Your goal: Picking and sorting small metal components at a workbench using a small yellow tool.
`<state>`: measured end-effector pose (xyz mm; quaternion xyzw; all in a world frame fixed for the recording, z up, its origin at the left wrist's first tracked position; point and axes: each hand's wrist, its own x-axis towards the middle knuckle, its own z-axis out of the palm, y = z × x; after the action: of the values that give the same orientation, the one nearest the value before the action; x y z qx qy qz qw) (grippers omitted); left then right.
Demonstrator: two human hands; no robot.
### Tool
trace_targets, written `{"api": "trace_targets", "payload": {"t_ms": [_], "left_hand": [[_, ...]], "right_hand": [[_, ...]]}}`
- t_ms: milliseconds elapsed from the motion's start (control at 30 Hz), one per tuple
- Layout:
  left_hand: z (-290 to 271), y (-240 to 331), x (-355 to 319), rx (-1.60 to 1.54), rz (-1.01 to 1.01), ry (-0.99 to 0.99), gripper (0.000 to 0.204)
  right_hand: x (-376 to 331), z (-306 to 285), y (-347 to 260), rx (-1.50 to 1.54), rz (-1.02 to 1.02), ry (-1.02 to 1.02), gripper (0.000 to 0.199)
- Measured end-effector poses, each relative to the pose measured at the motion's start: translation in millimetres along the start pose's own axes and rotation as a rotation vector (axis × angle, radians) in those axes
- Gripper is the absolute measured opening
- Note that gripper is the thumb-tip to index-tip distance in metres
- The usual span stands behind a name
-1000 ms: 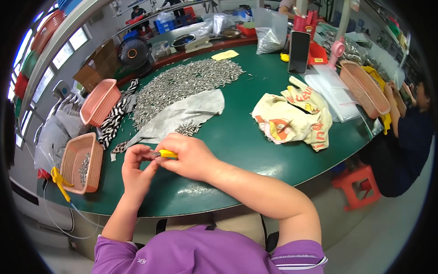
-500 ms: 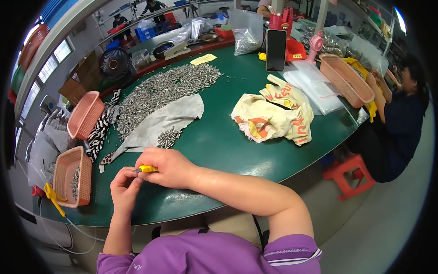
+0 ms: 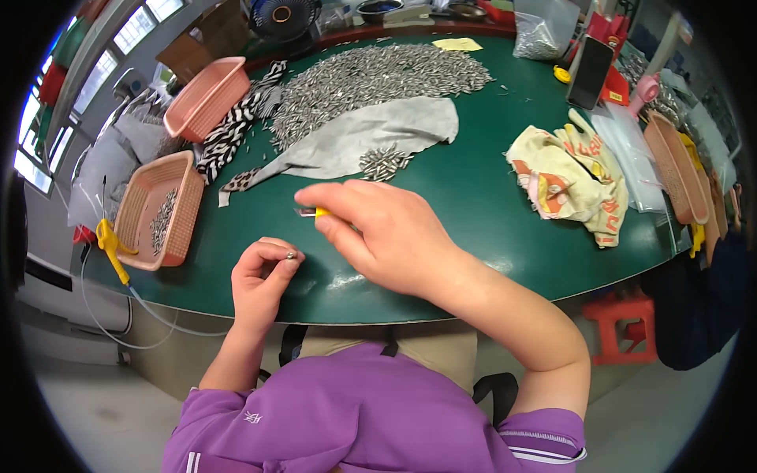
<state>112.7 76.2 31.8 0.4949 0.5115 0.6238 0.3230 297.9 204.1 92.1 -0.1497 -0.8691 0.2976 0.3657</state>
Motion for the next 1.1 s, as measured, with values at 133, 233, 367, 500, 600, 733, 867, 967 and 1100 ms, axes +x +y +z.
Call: {"api": "trace_targets", "payload": {"t_ms": [133, 233, 367, 500, 600, 733, 867, 967, 1100], "left_hand": [[-6.6, 1.5, -6.3, -0.075, -0.037, 0.009, 0.008], [-6.8, 0.0, -9.1, -0.076, -0.011, -0.015, 0.009], [-7.6, -0.3, -9.8, -0.001, 0.04, -0.051, 0.01], [-7.4, 0.1, -10.6, 0.033, 0.038, -0.046, 0.01], [-7.1, -1.1, -10.8, 0.064, 0.059, -0.043, 0.01], [-5.8, 0.8, -9.5, 0.113, 0.069, -0.041, 0.01], [-4.4, 4.0, -8.4, 0.197, 0.08, -0.061, 0.01], [-4.0, 3.9, -9.0, 0.256, 0.1, -0.07, 0.009], [-2.4, 5.6, -8.1, 0.32, 0.132, -0.091, 0.01]], "right_hand": [[-21.2, 10.6, -21.2, -0.069, 0.036, -0.138, 0.029], [-37.3, 28.8, -21.7, -0.065, 0.014, -0.031, 0.033], [-43.1, 41.0, -26.6, -0.077, 0.064, 0.031, 0.034], [-43.6, 46.0, -28.9, -0.107, 0.091, 0.054, 0.034], [-44.3, 48.2, -27.7, -0.101, 0.085, 0.072, 0.034], [-46.8, 50.9, -26.6, -0.093, 0.098, 0.071, 0.035], [-48.2, 50.2, -25.7, -0.1, 0.109, 0.069, 0.036], [-50.2, 50.6, -25.8, -0.123, 0.116, 0.065, 0.036], [-53.0, 50.7, -28.0, -0.126, 0.139, 0.08, 0.035]]}}
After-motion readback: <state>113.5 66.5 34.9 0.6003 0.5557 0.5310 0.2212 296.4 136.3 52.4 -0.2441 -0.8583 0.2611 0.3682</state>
